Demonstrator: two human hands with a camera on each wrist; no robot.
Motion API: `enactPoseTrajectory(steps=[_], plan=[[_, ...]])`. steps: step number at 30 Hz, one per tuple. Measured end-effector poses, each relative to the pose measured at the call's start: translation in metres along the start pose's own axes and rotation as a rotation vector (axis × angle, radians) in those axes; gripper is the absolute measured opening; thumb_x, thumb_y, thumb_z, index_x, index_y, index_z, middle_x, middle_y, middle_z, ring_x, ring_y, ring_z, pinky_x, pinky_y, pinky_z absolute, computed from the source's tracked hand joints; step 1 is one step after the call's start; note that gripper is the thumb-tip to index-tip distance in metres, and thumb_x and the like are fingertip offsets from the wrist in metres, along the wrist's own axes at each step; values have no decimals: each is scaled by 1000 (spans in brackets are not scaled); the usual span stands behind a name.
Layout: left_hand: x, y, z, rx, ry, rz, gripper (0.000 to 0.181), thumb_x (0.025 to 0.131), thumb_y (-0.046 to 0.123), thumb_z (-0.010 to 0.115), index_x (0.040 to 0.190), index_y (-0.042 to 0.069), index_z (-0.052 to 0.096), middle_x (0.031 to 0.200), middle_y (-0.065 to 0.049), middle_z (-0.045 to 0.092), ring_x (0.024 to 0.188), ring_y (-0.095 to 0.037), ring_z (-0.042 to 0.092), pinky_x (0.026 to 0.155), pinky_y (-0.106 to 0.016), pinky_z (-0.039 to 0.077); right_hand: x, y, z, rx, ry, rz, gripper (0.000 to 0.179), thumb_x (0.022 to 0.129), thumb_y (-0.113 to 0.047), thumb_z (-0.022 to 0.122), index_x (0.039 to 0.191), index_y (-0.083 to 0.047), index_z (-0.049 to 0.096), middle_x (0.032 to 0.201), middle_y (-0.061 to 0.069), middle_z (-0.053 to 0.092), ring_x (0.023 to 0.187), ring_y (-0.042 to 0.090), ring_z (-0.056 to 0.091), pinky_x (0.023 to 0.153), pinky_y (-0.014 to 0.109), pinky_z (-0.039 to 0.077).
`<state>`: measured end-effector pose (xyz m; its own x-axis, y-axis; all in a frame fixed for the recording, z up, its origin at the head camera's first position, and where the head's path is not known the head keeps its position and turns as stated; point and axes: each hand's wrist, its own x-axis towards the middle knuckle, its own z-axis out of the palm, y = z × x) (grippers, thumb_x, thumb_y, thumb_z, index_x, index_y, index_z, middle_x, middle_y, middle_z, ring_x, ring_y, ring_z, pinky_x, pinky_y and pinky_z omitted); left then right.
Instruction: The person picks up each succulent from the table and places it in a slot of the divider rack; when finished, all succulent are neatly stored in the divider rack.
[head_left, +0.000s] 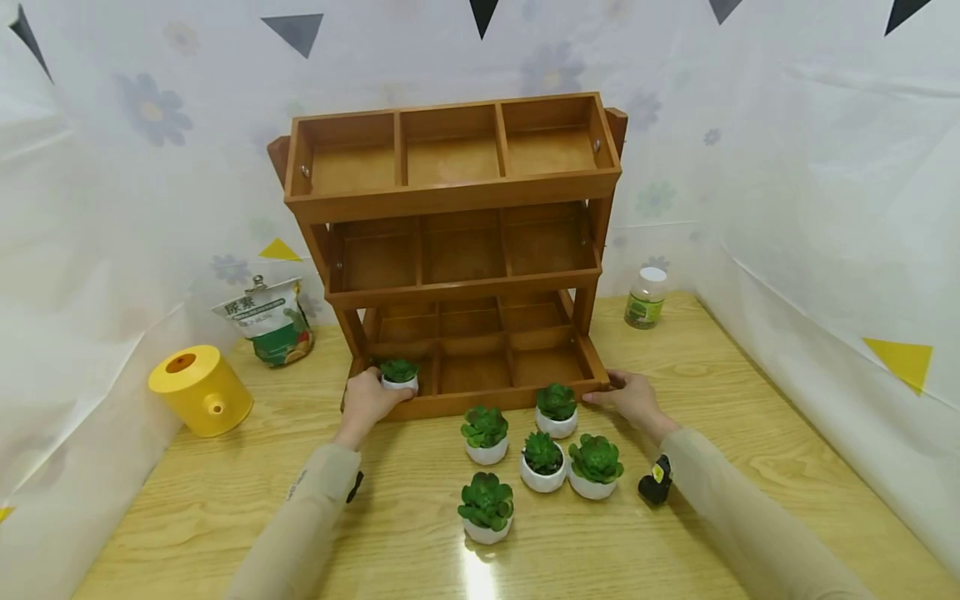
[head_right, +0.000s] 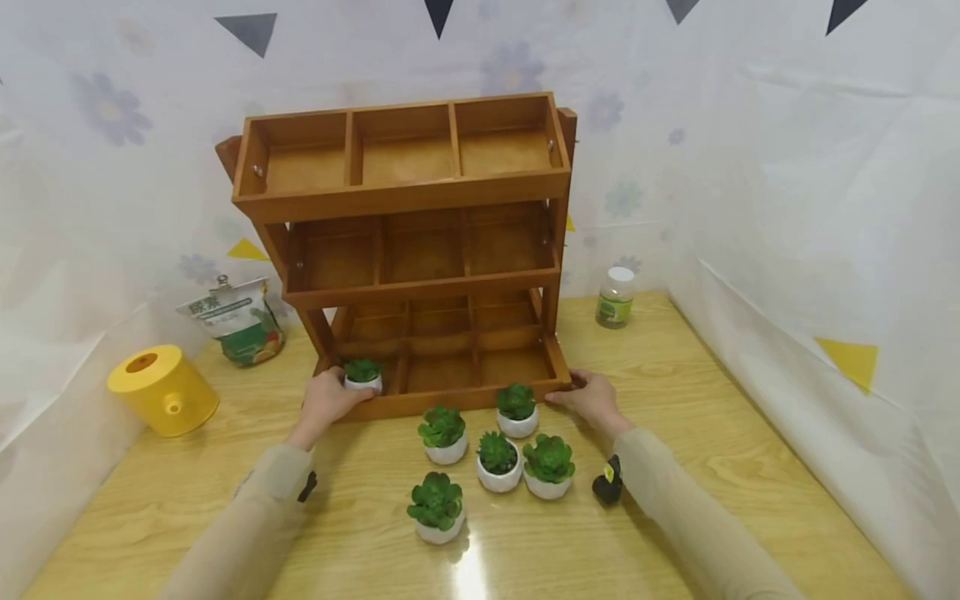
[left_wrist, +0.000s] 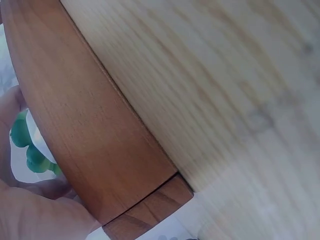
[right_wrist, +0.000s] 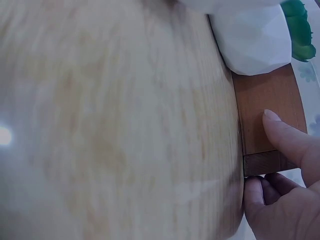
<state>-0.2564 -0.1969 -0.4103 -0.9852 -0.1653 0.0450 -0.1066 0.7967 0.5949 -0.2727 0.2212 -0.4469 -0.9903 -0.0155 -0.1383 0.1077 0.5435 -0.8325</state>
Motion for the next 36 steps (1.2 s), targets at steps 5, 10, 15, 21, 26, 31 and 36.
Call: enactPoseTrajectory(steps=[5, 10, 15, 21, 26, 31, 36], plan=[[0, 0, -1, 23, -26, -1, 62, 77, 37, 77, 112, -9, 57, 104, -28, 64, 88, -39, 64, 72, -49, 55, 0, 0, 1, -3, 3, -2, 78, 81, -31, 77, 141, 4, 43, 142, 27, 45, 132, 42, 40, 108, 53, 34], [1, 0, -1, 26, -25, 13, 61, 77, 36, 76, 112, -10, 57, 103, -28, 64, 87, -39, 64, 72, -48, 55, 0, -1, 1, -1, 8, -2, 78, 81, -30, 78, 141, 5, 42, 141, 27, 45, 132, 42, 40, 108, 52, 34], [2, 0, -1, 7, -29, 22, 66, 78, 39, 75, 117, -10, 55, 108, -29, 62, 94, -41, 61, 78, -51, 53, 0, -3, 0, -5, 16, 1, 78, 80, -31, 78, 141, 5, 43, 141, 27, 45, 132, 42, 41, 108, 53, 34], [1, 1, -1, -3, -45, 12, 71, 80, 39, 74, 123, -13, 50, 112, -32, 58, 99, -44, 59, 80, -52, 53, 1, -2, 0, -11, 16, -3, 78, 81, -31, 78, 140, 5, 43, 141, 27, 46, 132, 42, 40, 108, 53, 34], [1, 1, -1, -3, -23, 15, 67, 80, 38, 74, 117, -12, 52, 105, -30, 61, 89, -40, 62, 72, -47, 56, 2, -1, 0, -9, 12, -9, 79, 80, -31, 78, 140, 6, 43, 141, 27, 46, 131, 42, 41, 108, 52, 35], [1, 0, -1, -21, -17, 18, 68, 79, 37, 74, 119, -12, 51, 105, -29, 62, 90, -40, 63, 72, -47, 56, 2, 0, 0, -8, 11, -2, 80, 79, -33, 79, 140, 5, 43, 141, 27, 45, 132, 42, 40, 108, 53, 34], [1, -1, -1, -32, -28, 4, 73, 79, 37, 74, 125, -13, 47, 108, -30, 61, 93, -41, 63, 73, -48, 56, 2, 2, 0, -3, 12, -10, 80, 80, -32, 78, 141, 5, 42, 141, 27, 45, 132, 42, 40, 108, 53, 34]])
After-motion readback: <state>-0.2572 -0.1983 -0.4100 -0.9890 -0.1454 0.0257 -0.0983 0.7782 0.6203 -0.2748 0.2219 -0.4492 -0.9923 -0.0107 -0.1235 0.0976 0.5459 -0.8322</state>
